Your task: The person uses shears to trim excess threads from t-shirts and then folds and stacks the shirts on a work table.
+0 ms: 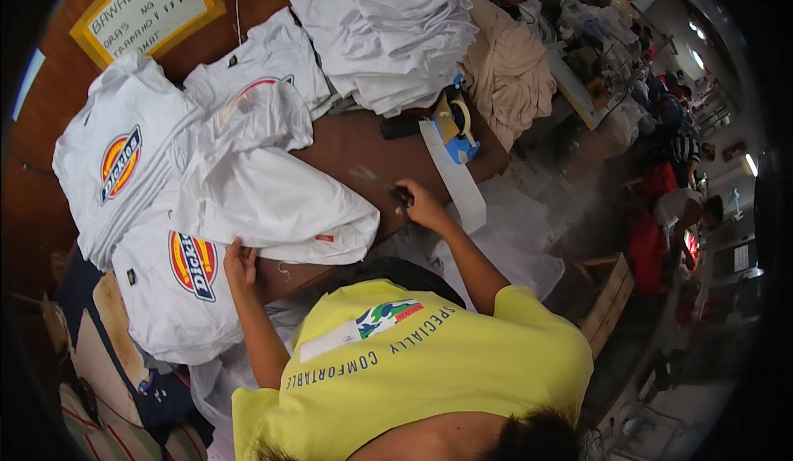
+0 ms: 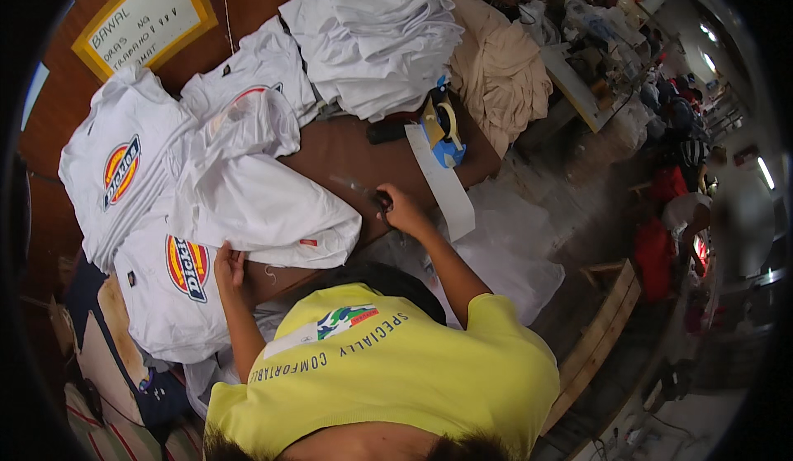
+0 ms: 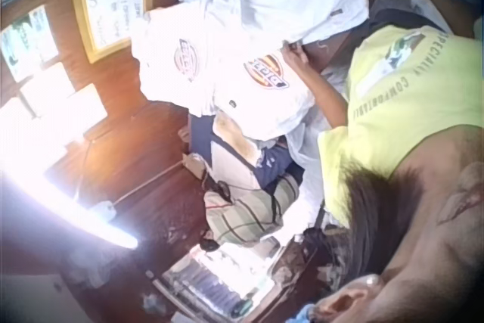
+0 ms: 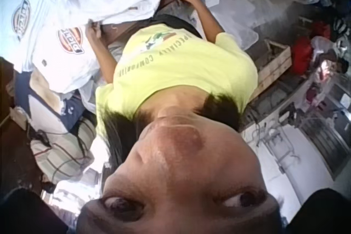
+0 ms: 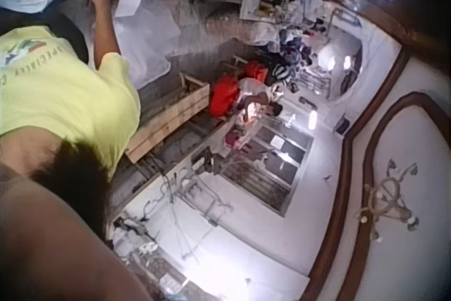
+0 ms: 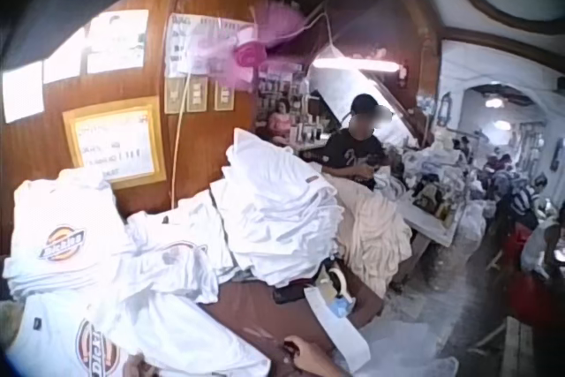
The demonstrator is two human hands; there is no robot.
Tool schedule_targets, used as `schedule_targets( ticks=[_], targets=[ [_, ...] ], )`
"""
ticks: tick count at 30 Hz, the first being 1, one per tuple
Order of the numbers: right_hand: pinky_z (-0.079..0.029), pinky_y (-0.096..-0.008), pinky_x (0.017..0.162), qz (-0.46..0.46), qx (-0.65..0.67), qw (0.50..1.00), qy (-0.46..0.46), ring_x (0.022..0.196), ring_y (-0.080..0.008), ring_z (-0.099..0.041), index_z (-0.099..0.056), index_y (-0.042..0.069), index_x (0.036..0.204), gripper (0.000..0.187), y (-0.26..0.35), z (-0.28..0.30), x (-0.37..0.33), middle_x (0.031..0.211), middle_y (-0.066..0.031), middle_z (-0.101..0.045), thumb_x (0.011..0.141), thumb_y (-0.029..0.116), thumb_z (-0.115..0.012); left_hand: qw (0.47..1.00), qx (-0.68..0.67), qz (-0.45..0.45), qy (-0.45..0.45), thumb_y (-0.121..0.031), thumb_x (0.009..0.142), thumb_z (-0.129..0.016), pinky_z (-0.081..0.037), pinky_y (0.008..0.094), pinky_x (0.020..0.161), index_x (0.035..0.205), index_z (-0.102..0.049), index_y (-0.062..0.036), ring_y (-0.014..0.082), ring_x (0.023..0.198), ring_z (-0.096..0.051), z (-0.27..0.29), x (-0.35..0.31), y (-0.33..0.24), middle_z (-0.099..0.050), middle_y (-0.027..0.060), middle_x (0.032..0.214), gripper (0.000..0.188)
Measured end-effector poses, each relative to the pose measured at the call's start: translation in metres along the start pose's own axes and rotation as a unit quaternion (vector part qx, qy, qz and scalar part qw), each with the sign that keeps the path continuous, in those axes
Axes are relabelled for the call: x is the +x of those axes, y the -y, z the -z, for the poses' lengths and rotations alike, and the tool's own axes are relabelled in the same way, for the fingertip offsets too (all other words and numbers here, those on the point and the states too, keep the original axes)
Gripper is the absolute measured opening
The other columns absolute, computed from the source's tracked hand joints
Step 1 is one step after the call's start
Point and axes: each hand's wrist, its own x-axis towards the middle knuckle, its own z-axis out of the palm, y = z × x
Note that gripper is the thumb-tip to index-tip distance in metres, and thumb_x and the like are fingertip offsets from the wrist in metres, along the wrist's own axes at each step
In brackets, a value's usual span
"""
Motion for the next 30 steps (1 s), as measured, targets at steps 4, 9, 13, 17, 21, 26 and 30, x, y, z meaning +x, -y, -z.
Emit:
schedule_targets(
  ticks=[4, 9, 13, 17, 21, 26, 30],
  targets=[
    [-0.047, -0.0258, 0.065, -0.024, 0.152, 0.987, 0.041, 0.073, -0.0116, -0.054, -0.038, 0.006, 0.13, 0.061, -0.035, 0.028, 0.0, 0.095, -0.0075, -0.052, 0.073, 0.001, -0.06, 0.999, -0.025, 0.014, 0.03, -0.019, 0.087, -0.055, -0.035, 0.048, 0.098, 0.117, -0.045, -0.0041, 0.0282, 0.114, -0.045, -0.001, -0.017, 0.023, -0.051, 0.0096, 0.118, 0.035],
    [-0.048, -0.0292, 0.068, -0.033, 0.044, 0.998, 0.012, 0.078, -0.019, -0.06, -0.039, 0.01, 0.129, 0.052, -0.069, 0.043, 0.002, 0.099, -0.0118, -0.06, 0.079, 0.0, -0.053, 0.998, -0.046, 0.018, 0.038, -0.019, 0.087, -0.056, -0.041, 0.0455, 0.095, 0.1, -0.053, -0.0032, 0.0261, 0.103, -0.053, -0.024, -0.034, 0.035, -0.057, 0.0094, 0.103, 0.021],
    [-0.046, -0.0462, 0.07, -0.045, -0.282, 0.957, -0.048, 0.08, -0.039, -0.061, -0.049, 0.01, 0.111, 0.034, -0.011, 0.034, 0.001, 0.083, -0.0203, -0.063, 0.078, 0.009, -0.058, 0.998, -0.064, 0.019, 0.008, -0.019, 0.088, -0.055, -0.049, 0.0414, 0.084, 0.096, -0.055, -0.0038, 0.0232, 0.087, -0.061, -0.027, -0.048, 0.041, -0.061, 0.007, 0.091, 0.017],
    [-0.047, -0.0431, 0.07, -0.03, -0.379, 0.925, 0.005, 0.08, -0.0363, -0.061, -0.054, 0.01, 0.106, 0.03, -0.009, 0.036, 0.011, 0.078, -0.0186, -0.063, 0.077, 0.013, -0.061, 0.998, -0.065, 0.004, 0.0, -0.014, 0.088, -0.054, -0.049, 0.0383, 0.083, 0.098, -0.053, -0.0038, 0.0197, 0.086, -0.06, -0.036, -0.053, 0.045, -0.06, 0.0064, 0.089, 0.014],
    [-0.044, -0.0419, 0.077, 0.06, -0.295, 0.946, -0.121, 0.087, -0.0342, -0.056, -0.056, 0.008, 0.104, 0.03, -0.031, 0.064, 0.029, 0.089, -0.0143, -0.06, 0.079, 0.024, -0.063, 0.998, -0.053, -0.045, -0.014, -0.007, 0.086, -0.054, -0.049, 0.0345, 0.081, 0.1, -0.051, -0.0038, 0.0163, 0.084, -0.059, -0.036, -0.052, 0.048, -0.059, 0.005, 0.089, 0.015],
    [-0.041, -0.0396, 0.084, -0.038, -0.197, 0.925, -0.322, 0.095, -0.0298, -0.05, -0.055, 0.008, 0.102, 0.036, -0.078, 0.113, 0.045, 0.105, -0.0138, -0.05, 0.082, 0.037, -0.061, 0.996, -0.058, -0.058, -0.042, -0.001, 0.083, -0.055, -0.049, 0.0325, 0.08, 0.104, -0.048, -0.0034, 0.0152, 0.082, -0.058, -0.041, -0.045, 0.045, -0.057, 0.0036, 0.09, 0.023],
    [-0.042, -0.0383, 0.078, -0.154, 0.11, 0.947, -0.261, 0.092, -0.0239, -0.047, -0.05, 0.007, 0.109, 0.046, -0.101, 0.129, 0.055, 0.106, -0.0083, -0.048, 0.083, 0.044, -0.059, 0.995, -0.014, -0.098, -0.013, 0.005, 0.079, -0.057, -0.048, 0.0319, 0.081, 0.113, -0.045, -0.0038, 0.0163, 0.089, -0.058, -0.037, -0.043, 0.042, -0.058, 0.0061, 0.099, 0.037]
  ],
)
